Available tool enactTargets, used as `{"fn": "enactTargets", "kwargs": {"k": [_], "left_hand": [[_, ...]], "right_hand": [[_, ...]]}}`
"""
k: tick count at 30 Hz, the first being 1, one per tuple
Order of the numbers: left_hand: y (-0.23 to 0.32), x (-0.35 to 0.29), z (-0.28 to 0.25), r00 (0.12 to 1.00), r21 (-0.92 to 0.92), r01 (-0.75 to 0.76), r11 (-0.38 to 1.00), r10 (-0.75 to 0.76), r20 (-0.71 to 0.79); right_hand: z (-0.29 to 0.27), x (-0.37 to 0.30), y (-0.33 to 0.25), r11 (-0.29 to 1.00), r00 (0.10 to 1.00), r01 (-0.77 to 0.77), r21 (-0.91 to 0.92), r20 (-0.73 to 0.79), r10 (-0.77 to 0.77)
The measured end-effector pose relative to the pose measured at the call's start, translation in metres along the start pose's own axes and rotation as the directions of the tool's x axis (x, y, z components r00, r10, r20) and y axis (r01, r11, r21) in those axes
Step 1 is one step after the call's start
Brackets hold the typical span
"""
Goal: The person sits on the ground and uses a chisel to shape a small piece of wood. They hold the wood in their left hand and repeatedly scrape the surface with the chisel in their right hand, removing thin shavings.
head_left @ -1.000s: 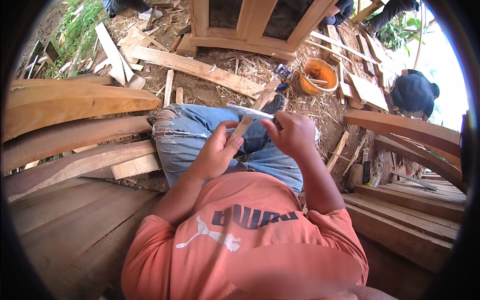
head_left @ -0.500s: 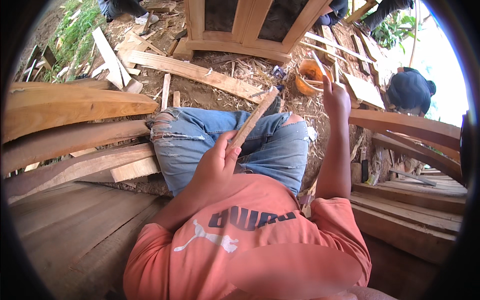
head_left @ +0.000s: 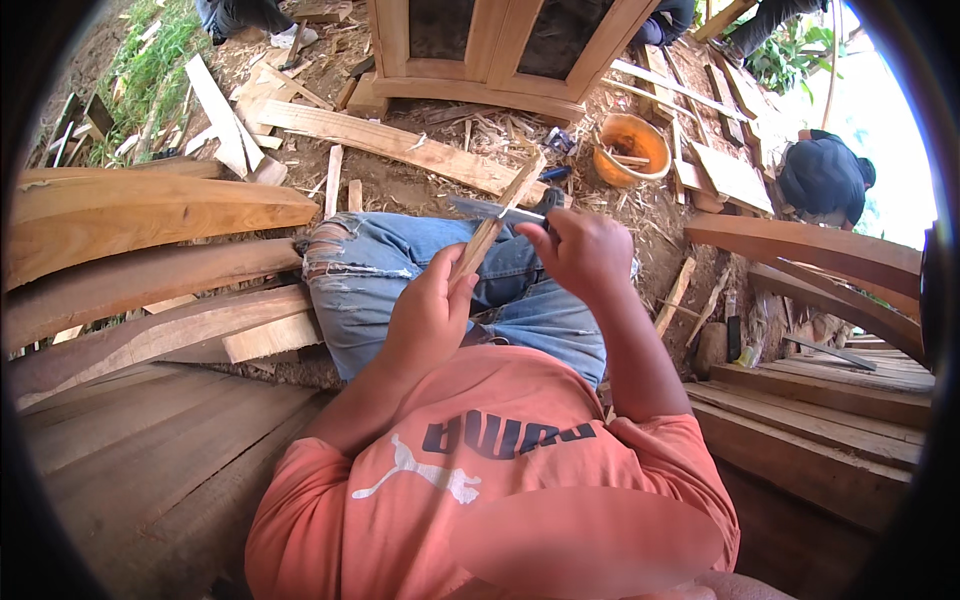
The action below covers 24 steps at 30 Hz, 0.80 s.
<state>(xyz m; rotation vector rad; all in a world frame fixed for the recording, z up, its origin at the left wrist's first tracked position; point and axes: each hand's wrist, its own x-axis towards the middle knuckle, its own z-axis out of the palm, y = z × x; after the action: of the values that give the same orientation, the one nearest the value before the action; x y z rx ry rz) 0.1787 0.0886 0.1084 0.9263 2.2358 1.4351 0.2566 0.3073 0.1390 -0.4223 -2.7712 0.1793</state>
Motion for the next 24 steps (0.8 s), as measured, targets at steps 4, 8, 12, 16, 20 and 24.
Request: {"fn": "enactTargets", "kwargs": {"k": [4, 8, 12, 16, 20, 24], "left_hand": [[0.003, 0.008, 0.000, 0.998, 0.057, -0.048, 0.997, 0.049, -0.032], [0.013, 0.017, -0.004, 0.998, 0.069, -0.051, 0.996, 0.052, -0.022], [0.011, 0.004, -0.013, 1.000, 0.107, -0.013, 0.994, 0.014, -0.012], [-0.016, -0.013, -0.013, 0.998, 0.092, 0.055, 0.994, -0.052, -0.036], [-0.027, 0.002, -0.014, 0.992, -0.077, 0.124, 0.989, -0.121, 0.042], [-0.023, 0.010, -0.009, 0.988, -0.168, 0.148, 0.975, -0.137, 0.075]], "right_hand": [[0.000, 0.017, 0.021, 0.998, 0.999, 0.018, -0.061, -0.047, -0.020], [-0.003, 0.033, 0.042, 0.993, 0.989, 0.067, -0.092, -0.123, -0.078], [-0.017, 0.052, 0.118, 0.875, 0.877, -0.477, -0.084, -0.107, 0.468], [-0.048, 0.056, 0.185, 0.645, 0.655, -0.755, -0.118, -0.085, 0.751], [-0.020, 0.042, 0.121, 0.810, 0.811, -0.580, -0.087, 0.036, 0.584], [0.015, 0.000, 0.030, 0.982, 0.986, -0.165, 0.088, 0.042, 0.162]]}}
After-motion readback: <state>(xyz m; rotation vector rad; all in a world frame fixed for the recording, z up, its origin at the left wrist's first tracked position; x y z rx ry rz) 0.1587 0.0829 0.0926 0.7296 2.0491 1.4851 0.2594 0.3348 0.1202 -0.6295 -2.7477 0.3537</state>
